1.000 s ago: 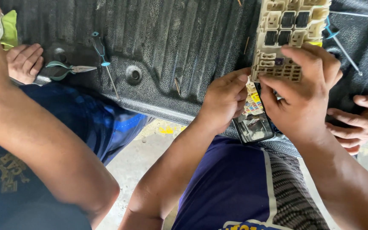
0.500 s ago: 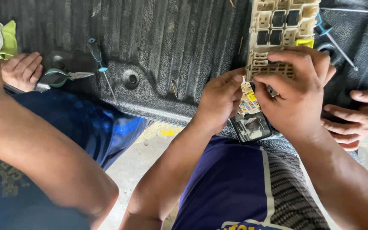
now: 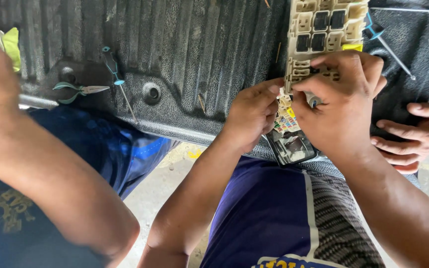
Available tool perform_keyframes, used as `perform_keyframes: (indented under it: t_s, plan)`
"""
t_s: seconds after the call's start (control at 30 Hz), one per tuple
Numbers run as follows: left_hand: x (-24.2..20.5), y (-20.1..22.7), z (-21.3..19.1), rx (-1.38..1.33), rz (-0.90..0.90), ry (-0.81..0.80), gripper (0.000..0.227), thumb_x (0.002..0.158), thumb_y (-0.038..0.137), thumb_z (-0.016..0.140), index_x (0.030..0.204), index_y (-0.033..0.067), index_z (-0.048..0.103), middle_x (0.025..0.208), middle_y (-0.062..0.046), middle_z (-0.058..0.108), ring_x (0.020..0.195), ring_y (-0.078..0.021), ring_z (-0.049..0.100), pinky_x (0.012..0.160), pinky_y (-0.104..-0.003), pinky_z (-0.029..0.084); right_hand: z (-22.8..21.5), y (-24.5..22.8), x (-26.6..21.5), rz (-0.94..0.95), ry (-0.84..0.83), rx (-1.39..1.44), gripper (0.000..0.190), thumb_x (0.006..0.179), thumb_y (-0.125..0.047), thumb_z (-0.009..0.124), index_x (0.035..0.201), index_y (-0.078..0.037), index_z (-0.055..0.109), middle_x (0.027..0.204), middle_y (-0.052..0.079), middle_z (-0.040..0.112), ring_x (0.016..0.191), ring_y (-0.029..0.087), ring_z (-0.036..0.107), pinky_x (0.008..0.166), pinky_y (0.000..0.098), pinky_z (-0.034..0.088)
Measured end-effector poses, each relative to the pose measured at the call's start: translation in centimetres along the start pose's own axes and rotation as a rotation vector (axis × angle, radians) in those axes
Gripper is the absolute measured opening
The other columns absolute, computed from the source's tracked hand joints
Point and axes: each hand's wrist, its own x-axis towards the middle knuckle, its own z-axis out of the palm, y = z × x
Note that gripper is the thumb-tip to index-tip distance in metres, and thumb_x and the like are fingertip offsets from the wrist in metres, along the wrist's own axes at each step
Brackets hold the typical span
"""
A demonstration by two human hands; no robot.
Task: Replacing and testing fuses in an automotive fuse box assembly on a truck bed workspace.
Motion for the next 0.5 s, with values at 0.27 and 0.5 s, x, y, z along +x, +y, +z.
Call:
perform_keyframes:
  t_s: [0.27, 0.5]
  plan:
    - [0.1, 0.0, -0.4, -0.054, -0.023, 0.004, 0.036, 0.106, 0.019, 0.053, 0.135, -0.0019, 0.060, 0.065, 0.008, 0.042, 0.047, -0.0019, 0.034, 0.039, -0.020, 0.027, -0.6, 0.2, 0.6, -0.200, 0.031, -0.095, 0.018, 0.082, -0.009, 0.089, 0.094, -0.016, 0.079, 0.128, 0.002, 0.059, 0.125, 0.031, 0.051, 0.099, 0.0475, 0.034]
    - [0.4, -0.3, -0.5, -0.051, -0.047, 0.005, 0.031, 0.106, 0.021, 0.056, 0.125, -0.0018, 0.063, 0.064, 0.009, 0.041, 0.046, -0.0019, 0.034, 0.039, -0.020, 0.028, -1.2, 0.9, 0.6, -0.332, 0.065, -0.066, 0.014, 0.085, -0.007, 0.091, 0.096, -0.008, 0.082, 0.119, 0.008, 0.066, 0.119, 0.031, 0.057, 0.102, 0.0494, 0.040]
